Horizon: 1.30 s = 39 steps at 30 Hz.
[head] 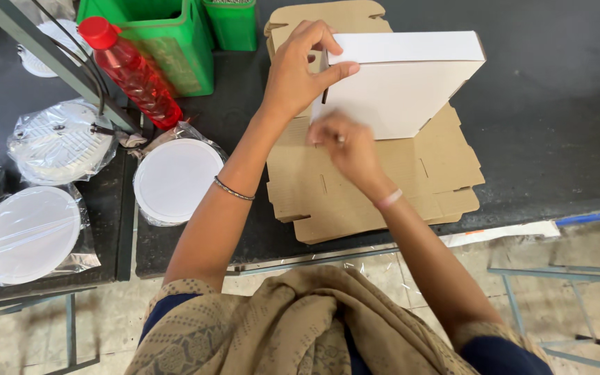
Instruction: The person folds a white inner box from a flat blank, places it inside a kraft cardboard outer box, and stacks the assembled boxes on the table. They repeat the cycle, taking new flat blanks from a stack and setting finished boxes aside.
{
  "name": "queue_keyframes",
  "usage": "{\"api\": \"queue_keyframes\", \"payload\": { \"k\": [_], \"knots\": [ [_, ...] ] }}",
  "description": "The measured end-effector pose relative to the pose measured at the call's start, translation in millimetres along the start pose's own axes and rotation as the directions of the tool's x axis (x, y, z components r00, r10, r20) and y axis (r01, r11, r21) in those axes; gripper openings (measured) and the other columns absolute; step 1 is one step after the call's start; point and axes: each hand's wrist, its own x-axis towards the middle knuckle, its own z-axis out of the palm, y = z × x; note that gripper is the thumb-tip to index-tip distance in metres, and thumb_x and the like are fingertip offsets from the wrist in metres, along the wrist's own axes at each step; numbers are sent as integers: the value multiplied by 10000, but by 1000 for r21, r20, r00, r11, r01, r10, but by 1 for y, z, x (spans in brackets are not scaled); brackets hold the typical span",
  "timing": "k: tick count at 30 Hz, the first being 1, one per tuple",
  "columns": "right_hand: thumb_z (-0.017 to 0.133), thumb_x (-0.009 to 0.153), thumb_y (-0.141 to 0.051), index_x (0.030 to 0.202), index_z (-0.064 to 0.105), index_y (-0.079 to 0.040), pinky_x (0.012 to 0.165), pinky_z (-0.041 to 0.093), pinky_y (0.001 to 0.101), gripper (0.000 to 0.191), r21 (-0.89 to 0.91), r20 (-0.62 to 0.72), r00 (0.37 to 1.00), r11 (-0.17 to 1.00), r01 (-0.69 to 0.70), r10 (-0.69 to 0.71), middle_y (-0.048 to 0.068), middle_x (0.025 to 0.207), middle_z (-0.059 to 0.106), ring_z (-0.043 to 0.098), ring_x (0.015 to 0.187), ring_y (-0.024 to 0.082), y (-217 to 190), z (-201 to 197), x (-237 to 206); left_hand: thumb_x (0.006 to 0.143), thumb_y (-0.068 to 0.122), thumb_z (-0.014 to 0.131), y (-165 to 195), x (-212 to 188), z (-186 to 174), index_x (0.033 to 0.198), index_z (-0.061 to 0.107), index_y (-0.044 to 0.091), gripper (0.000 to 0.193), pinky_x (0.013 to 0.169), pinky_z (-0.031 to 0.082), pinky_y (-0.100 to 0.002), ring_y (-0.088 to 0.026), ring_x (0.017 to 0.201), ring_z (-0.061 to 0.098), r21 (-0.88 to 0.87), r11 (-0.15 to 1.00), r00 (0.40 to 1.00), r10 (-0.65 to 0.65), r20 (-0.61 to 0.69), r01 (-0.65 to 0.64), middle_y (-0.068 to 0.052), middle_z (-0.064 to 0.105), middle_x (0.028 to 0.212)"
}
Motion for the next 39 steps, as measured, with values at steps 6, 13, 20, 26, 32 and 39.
{"api": "queue_keyframes", "payload": {
  "k": [6,13,20,26,32,39],
  "knots": [
    [761,873,-167,1079,763,-57,791,585,323,234,84,566,822,988,-129,59,68,961,781,764,864,209,-8,-13,-86,798,195,980,9,-6,8,1126,483,111,601,852,577,-323,-158,968,646,-158,987,998,-8,59,17,4,587,1117],
    [524,1007,-443,1469,464,-59,874,588,384,604,741,161,867,522,-422,472,139,1250,670,685,1034,234,18,-116,-152,804,63,925,94,-22,80,1317,576,114,623,980,566,-360,-228,1132,652,12,984,984,177,20,-177,-66,653,1285],
    [535,1030,-428,1493,417,-9,969,575,395,635,952,-275,649,294,83,709,157,1332,622,667,1147,263,57,-276,-208,1001,174,685,193,-45,264,1417,589,202,428,1225,324,-487,-221,1359,566,-30,674,644,718,266,-738,-28,621,1420],
    [640,962,-322,1396,460,-11,951,618,459,563,753,-578,551,654,75,602,185,1303,668,708,1165,315,138,-466,-236,1000,146,688,222,-16,390,1559,412,172,624,1261,290,-501,-274,1455,486,-18,762,731,628,266,-648,-73,411,1609],
    [769,854,-375,1449,375,30,1060,596,553,821,679,-622,529,734,-3,577,259,1410,571,647,1289,391,216,-674,-209,945,102,757,233,-14,457,1571,386,151,729,1102,451,-426,-269,1304,571,-199,875,834,482,269,-441,-129,369,1619],
    [752,844,-303,1464,272,29,1084,485,603,852,720,-593,480,693,-45,647,267,1472,460,545,1373,408,266,-733,-207,915,116,744,214,-16,497,1537,418,152,703,978,528,-413,-279,1160,628,-139,953,851,302,431,-268,-138,351,1607]
  ]
}}
